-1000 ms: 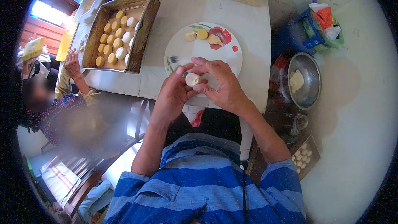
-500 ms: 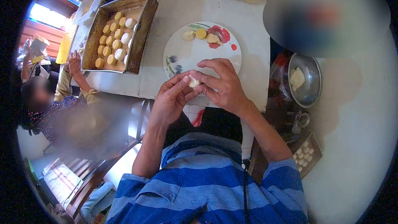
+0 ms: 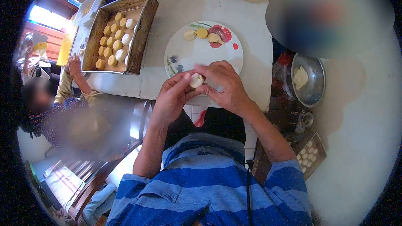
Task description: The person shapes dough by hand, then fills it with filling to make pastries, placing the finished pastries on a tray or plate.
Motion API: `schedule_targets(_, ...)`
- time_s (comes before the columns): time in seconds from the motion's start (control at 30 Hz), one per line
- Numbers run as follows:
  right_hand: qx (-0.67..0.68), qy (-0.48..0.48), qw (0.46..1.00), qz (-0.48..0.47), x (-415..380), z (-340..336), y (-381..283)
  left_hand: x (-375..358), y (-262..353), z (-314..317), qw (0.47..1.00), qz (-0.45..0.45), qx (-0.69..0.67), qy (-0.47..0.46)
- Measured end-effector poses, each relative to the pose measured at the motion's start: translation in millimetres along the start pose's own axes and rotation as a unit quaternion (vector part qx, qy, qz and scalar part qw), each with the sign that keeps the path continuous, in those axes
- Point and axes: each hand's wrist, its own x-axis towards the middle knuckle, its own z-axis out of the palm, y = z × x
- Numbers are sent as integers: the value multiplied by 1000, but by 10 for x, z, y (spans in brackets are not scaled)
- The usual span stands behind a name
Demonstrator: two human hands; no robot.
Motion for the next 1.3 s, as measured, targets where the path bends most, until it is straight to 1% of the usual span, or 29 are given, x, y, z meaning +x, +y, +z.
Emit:
schedule_targets(0.03, -60, 14, 995, -73, -5, 6, 50, -10, -1, 9, 1000, 0, 1, 0)
schedule_targets(0.07, -61, 14, 995, -73, -29, 13, 67, -28, -1, 38, 1000, 11, 10, 3)
schedule_targets(0.13, -145, 43, 982, -113, -46, 25, 6, -28, -26, 41, 1000, 20, 18, 6)
schedule_targets(0.17, -144, 44, 982, -112, -44, 33, -34, -13, -54, 10, 1000, 24, -9, -9)
schedule_targets(0.2, -62, 50, 994, -70, -33, 41, -77, -6, -68, -8, 999, 28, -37, -23)
schedule_targets(0.23, 21, 55, 998, -27, -26, 44, -98, -9, -71, -10, 999, 28, -36, -22)
schedule_targets(0.27, 21, 56, 998, -27, -26, 36, -93, -11, -75, -8, 999, 23, -40, -26)
schedule_targets(0.33, -7, 22, 1000, 15, -41, 9, -83, -14, -74, 23, 998, 15, -44, -30)
schedule_targets(0.37, -7, 22, 1000, 15, -46, 8, -76, -22, -62, 57, 1000, 24, -11, 6)
schedule_targets(0.4, -35, 23, 999, -4, -47, 11, -66, -25, -52, 74, 998, 33, 23, 43)
schedule_targets(0.43, -62, 24, 998, -22, -50, 17, -62, -17, -64, 56, 998, 32, 23, 44)
schedule_targets(0.47, -61, 23, 998, -21, -39, 19, -83, -4, -88, 28, 997, 49, 50, 30)
schedule_targets(0.53, 10, 20, 1000, -3, 17, -2, -154, 0, -75, 30, 995, 66, 77, 15)
schedule_targets(0.6, 32, 33, 999, 4, 33, -83, -158, -23, -43, 60, 998, 44, -36, 13)
schedule_targets(0.63, 55, 44, 997, 11, 43, -123, -153, -23, -46, 47, 998, 44, -37, 14)
schedule_targets(0.67, 56, 43, 997, 12, 54, -159, -160, -22, -54, 28, 998, 43, -39, 19)
schedule_targets(0.73, 35, 4, 999, 20, 70, -220, -175, -20, -70, -4, 998, 40, -43, 22)
schedule_targets(0.77, 34, 4, 999, 21, 77, -226, -179, -17, -74, -16, 998, 33, -43, 17)
schedule_targets(0.83, 64, -11, 996, 63, 91, -221, -187, -15, -86, -1, 999, 25, -43, 12)
schedule_targets(0.87, 63, -11, 996, 64, 97, -220, -182, -16, -97, 35, 999, 41, -30, 17)
schedule_targets(0.93, 122, -20, 988, 94, 114, -210, -167, -19, -103, 46, 998, 56, -18, 23)
schedule_targets(1.0, 120, -27, 988, 92, 160, -208, -195, -15, -94, 23, 999, 38, -10, 6)
schedule_targets(1.1, 115, -42, 988, 92, 207, -212, -212, -15, -64, 56, 999, 36, 4, 13)
schedule_targets(1.23, 103, -64, 987, 108, 210, -209, -188, -5, -94, 58, 998, 51, 41, 15)
schedule_targets(1.3, 108, -47, 986, 118, 184, -183, -164, 3, -96, 59, 997, 45, 65, 26)
